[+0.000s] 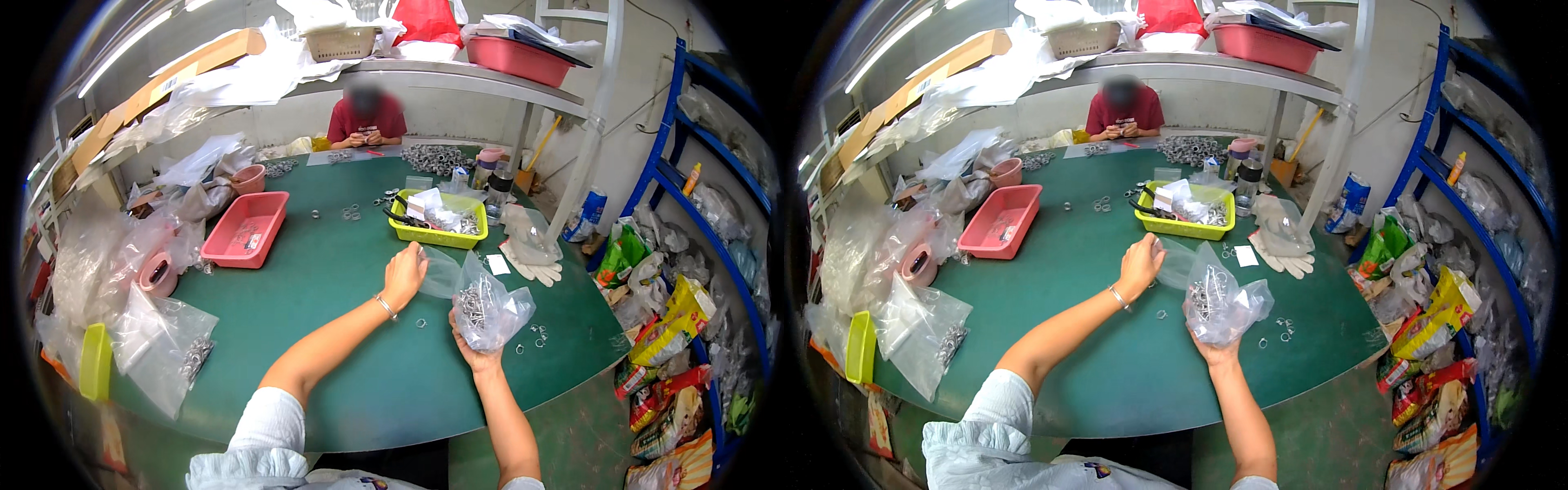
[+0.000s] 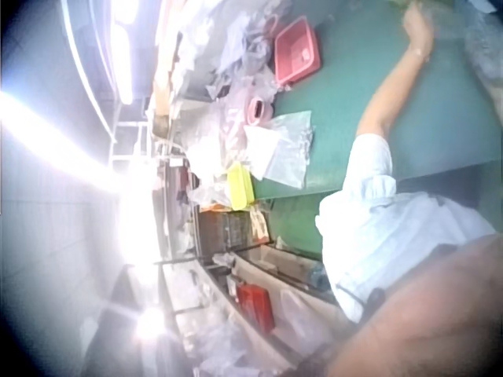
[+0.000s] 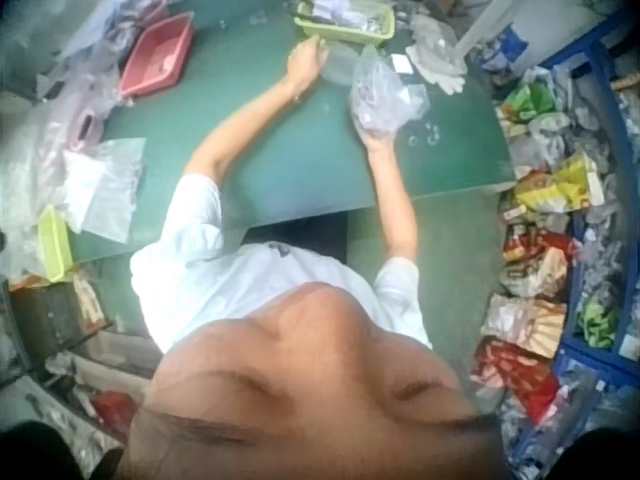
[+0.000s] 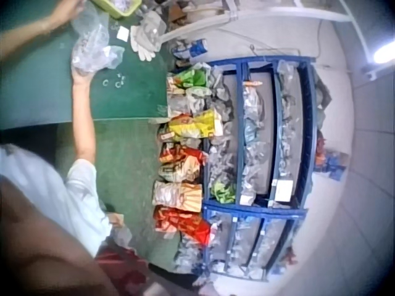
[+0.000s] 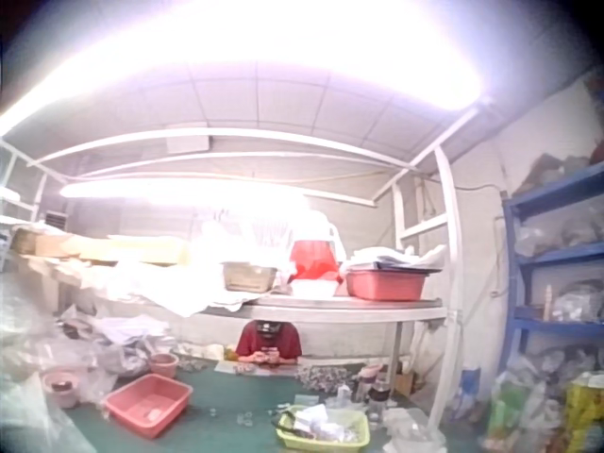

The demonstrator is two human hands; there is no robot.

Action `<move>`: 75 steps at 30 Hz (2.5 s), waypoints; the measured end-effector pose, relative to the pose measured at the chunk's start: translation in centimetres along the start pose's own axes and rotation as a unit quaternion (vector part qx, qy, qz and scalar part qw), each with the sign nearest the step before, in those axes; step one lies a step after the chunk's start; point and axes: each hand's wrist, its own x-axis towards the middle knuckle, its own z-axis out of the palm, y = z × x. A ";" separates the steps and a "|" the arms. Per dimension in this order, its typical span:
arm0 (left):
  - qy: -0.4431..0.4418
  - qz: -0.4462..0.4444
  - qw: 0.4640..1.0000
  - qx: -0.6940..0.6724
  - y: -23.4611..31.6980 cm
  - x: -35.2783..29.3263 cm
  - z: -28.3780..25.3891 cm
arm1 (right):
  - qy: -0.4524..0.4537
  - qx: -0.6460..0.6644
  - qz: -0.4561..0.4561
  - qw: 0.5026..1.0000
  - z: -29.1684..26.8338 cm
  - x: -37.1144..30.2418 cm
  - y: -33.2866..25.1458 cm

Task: The person sorts small metal rings by hand on a green tabletop, picking them up individually or in small clusters from the surface and placing them into clear plastic bags.

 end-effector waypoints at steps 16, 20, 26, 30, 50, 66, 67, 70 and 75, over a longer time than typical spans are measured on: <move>-0.137 -0.009 0.990 0.013 6.5 -8.3 -13.7 | -0.083 0.095 0.139 0.982 3.2 -5.7 8.5; -0.170 -0.110 0.971 -0.124 4.9 -9.7 -14.1 | -0.071 0.107 0.207 0.970 2.8 -6.7 10.0; -0.212 -0.188 0.898 -0.337 2.8 -12.4 -12.6 | 0.043 0.039 0.152 0.987 1.4 -7.6 11.3; -0.207 -0.049 0.958 -0.194 4.1 -12.4 -14.0 | 0.085 -0.002 0.067 0.994 1.6 -7.5 10.8; -0.048 -0.090 0.971 -0.215 5.6 -15.4 -13.6 | 0.068 -0.007 -0.067 0.995 -3.1 -6.6 8.8; -0.098 0.095 0.980 0.146 1.8 -15.2 -16.9 | 0.124 0.040 0.048 0.990 -2.8 -7.1 9.4; -0.140 0.074 0.974 0.161 1.8 -15.1 -16.8 | 0.130 0.002 0.043 0.991 -2.9 -7.3 9.4; -0.140 -0.013 0.972 0.188 2.2 -13.6 -16.5 | 0.160 -0.011 0.082 0.984 -1.6 -8.4 9.5; -0.028 -0.056 0.996 0.057 2.2 -12.6 -16.0 | 0.165 -0.001 0.128 0.978 0.3 -9.8 9.5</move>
